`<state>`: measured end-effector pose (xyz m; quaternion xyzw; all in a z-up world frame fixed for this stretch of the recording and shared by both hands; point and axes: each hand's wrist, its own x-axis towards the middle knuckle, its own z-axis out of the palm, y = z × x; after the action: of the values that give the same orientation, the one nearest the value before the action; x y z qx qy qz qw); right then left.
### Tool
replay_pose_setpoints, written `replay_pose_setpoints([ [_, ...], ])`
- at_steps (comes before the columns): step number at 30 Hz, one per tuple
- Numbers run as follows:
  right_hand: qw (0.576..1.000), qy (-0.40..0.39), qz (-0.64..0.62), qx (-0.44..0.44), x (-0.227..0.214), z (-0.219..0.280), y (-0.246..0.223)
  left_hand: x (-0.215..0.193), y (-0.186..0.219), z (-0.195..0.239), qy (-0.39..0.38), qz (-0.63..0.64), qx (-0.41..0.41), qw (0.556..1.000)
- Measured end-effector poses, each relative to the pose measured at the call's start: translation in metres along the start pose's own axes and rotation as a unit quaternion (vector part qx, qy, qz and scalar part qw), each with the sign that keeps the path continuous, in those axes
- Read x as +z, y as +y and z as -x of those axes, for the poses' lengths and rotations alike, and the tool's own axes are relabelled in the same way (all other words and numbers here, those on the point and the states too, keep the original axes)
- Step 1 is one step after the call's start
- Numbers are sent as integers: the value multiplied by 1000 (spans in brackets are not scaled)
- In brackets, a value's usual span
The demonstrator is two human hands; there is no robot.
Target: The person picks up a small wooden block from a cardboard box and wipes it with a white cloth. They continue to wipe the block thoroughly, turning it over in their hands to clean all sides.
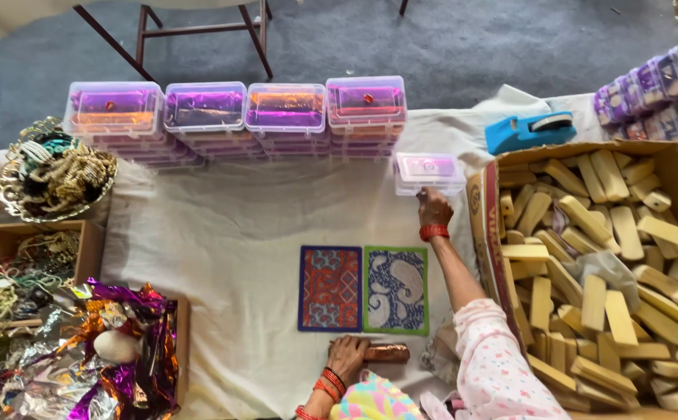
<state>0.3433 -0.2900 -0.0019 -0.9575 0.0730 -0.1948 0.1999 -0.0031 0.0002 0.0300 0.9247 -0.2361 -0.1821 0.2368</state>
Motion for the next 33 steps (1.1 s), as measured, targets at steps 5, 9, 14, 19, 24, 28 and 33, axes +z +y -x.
replay_pose_setpoints([
  [5,997,24,26,-72,-57,92,-19,41,-12,7,95,-66,51,992],
  [9,995,14,31,-94,-113,166,-60,61,-22,0,89,-90,53,990],
  [14,997,-39,17,-59,-123,249,-92,57,-19,0,94,-119,70,986],
  [19,996,-70,-23,-54,-127,294,-106,72,-30,-6,108,-157,82,978],
  [24,988,-151,0,-39,-153,295,-106,47,-22,-18,31,-52,17,998],
  [28,985,-154,15,-78,-176,267,-90,12,-28,-33,-29,28,12,999],
  [33,968,-118,-113,-192,-206,209,-92,-24,-40,-82,2,168,169,971],
])
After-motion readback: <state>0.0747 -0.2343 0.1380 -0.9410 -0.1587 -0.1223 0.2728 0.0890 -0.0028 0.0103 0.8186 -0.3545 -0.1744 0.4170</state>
